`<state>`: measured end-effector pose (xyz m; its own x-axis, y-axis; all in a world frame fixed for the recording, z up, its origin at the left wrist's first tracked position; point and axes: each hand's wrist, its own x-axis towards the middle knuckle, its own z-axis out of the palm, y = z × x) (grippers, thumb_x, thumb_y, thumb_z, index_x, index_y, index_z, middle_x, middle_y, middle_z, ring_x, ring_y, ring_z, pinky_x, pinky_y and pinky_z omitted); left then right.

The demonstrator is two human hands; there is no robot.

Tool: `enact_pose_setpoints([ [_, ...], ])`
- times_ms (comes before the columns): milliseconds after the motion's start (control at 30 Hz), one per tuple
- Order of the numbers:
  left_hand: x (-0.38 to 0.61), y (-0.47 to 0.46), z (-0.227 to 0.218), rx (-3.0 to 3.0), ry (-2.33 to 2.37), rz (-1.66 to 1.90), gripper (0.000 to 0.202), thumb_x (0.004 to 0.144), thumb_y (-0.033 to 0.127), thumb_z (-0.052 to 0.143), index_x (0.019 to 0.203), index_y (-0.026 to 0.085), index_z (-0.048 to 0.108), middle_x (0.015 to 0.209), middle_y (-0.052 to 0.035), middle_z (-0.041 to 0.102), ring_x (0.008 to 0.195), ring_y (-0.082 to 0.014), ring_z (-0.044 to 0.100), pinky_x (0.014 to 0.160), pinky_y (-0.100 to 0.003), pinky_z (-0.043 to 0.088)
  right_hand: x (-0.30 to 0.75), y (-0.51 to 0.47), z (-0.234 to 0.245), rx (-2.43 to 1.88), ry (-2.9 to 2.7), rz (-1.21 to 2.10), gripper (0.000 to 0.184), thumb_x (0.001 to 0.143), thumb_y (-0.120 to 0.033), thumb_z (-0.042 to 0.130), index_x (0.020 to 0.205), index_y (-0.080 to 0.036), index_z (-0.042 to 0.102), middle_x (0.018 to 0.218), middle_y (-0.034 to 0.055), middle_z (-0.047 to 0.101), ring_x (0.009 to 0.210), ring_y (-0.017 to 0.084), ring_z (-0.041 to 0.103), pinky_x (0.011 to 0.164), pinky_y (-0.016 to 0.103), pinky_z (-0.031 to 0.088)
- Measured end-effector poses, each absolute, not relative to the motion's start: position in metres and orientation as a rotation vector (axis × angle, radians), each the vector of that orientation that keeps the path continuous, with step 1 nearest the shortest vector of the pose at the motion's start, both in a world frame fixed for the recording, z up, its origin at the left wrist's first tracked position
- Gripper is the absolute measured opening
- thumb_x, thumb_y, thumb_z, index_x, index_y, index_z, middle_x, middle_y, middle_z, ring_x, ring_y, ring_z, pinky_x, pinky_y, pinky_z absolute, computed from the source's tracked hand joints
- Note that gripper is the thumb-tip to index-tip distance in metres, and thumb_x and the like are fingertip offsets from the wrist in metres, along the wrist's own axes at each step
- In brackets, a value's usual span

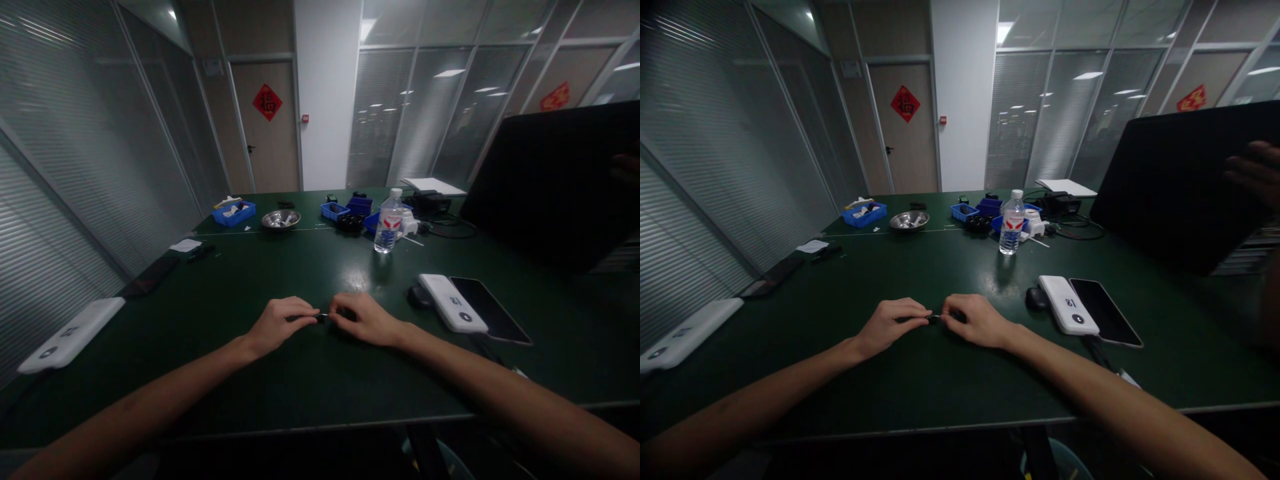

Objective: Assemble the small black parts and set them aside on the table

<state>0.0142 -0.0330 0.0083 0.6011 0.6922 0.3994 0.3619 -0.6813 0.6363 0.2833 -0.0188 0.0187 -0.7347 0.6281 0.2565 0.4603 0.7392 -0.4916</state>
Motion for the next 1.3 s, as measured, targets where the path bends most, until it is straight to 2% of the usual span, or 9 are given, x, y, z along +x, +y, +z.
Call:
enact_pose_setpoints([
  [133,0.014,-0.034,0.006,2.327,0.825,0.894,0.024,0.096,0.025,0.066,0.118,0.023,0.075,0.112,-0.0061,0.074,0.103,-0.0188,0.069,0.092,-0.035,0.057,0.282,-0.018,0.018,-0.805,-2.527,0.582,0.014,0.101,-0.029,0.053,0.1,-0.019,0.062,0.09,0.0013,0.064,0.074,0.013,0.056,0.069,0.024,0.04],
  [333,0.016,-0.034,0.005,2.474,0.745,0.794,0.023,0.097,0.024,0.065,0.116,0.021,0.076,0.107,-0.007,0.074,0.1,-0.0192,0.067,0.088,-0.035,0.057,0.282,-0.023,0.021,-0.788,-2.723,0.348,0.016,0.101,-0.031,0.053,0.103,-0.019,0.064,0.095,0.0034,0.064,0.072,0.013,0.056,0.066,0.026,0.038],
  [633,0.019,-0.037,0.009,2.33,0.769,0.961,0.024,0.096,0.026,0.066,0.117,0.02,0.076,0.108,-0.008,0.074,0.098,-0.0189,0.07,0.089,-0.034,0.058,0.279,-0.026,0.021,-0.753,-2.504,0.573,0.013,0.101,-0.028,0.052,0.101,-0.018,0.062,0.09,0.0018,0.064,0.074,0.013,0.057,0.068,0.025,0.042],
  [867,0.018,-0.037,0.011,2.449,0.743,0.76,0.023,0.096,0.023,0.064,0.116,0.021,0.076,0.109,-0.0073,0.073,0.102,-0.0193,0.068,0.09,-0.034,0.057,0.277,-0.032,0.028,-0.73,-2.743,0.292,0.019,0.102,-0.031,0.05,0.105,-0.019,0.065,0.095,0.0041,0.064,0.07,0.013,0.056,0.064,0.026,0.037],
  [1100,0.023,-0.042,0.015,2.276,0.82,0.867,0.022,0.095,0.025,0.067,0.114,0.021,0.077,0.109,-0.0072,0.073,0.098,-0.0191,0.07,0.088,-0.033,0.057,0.272,-0.032,0.02,-0.761,-2.514,0.492,0.013,0.101,-0.028,0.053,0.101,-0.019,0.062,0.094,0.0029,0.065,0.075,0.013,0.059,0.069,0.025,0.042],
  [1300,0.027,-0.042,0.017,2.23,0.865,0.827,0.019,0.094,0.027,0.068,0.108,0.02,0.078,0.106,-0.0074,0.074,0.098,-0.0204,0.069,0.09,-0.035,0.055,0.271,-0.03,0.017,-0.753,-2.495,0.489,0.012,0.1,-0.028,0.054,0.101,-0.019,0.062,0.093,0.0026,0.064,0.075,0.013,0.058,0.069,0.025,0.042],
])
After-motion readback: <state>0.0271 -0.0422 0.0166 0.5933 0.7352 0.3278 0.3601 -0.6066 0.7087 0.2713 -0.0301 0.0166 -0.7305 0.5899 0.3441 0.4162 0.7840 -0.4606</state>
